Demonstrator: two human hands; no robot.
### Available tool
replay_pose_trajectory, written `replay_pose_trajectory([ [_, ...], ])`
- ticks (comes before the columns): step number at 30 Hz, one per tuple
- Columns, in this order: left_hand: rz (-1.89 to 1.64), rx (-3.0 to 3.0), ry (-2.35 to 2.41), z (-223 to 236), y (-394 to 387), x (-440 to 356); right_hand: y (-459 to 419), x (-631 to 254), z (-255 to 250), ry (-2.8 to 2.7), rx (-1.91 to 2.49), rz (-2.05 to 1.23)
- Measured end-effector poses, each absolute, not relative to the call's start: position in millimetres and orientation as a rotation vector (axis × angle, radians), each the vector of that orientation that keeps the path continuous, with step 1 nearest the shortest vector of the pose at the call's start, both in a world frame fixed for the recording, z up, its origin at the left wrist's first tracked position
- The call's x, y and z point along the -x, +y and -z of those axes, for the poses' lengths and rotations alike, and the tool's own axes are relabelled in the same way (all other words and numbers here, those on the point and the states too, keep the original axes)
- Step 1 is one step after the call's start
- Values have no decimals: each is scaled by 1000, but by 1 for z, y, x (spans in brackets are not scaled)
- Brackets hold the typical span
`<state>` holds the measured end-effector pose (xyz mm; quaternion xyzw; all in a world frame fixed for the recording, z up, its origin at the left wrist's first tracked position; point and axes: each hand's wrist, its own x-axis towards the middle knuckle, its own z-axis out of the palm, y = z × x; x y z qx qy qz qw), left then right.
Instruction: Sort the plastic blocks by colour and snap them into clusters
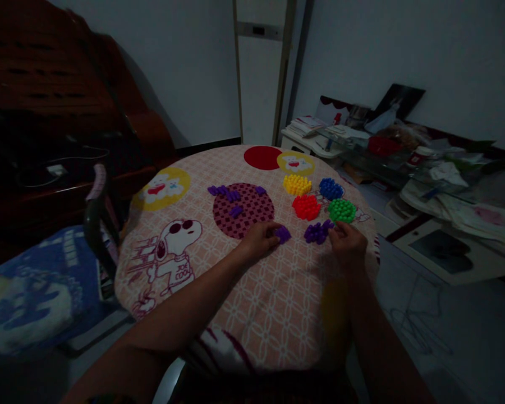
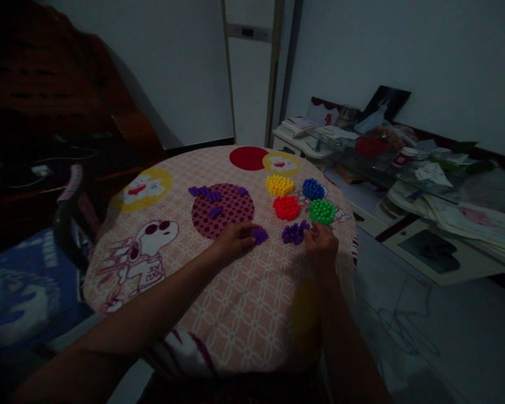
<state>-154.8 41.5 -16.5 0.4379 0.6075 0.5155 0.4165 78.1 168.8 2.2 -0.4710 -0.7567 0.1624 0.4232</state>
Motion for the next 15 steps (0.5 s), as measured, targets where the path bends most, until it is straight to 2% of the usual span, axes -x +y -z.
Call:
replay_pose_trajectory([
  [7,-1282,-1321,1748,2,38,159,179,-76,-3,-1789,1169,-691],
  [12,-1375,-1333,1797,-5,38,163,166,-88,-25,-1393,1089,-1122],
  [15,-1459,-1300,1659,-19,35,157,136,-86,-44,-1419,992,-1457],
])
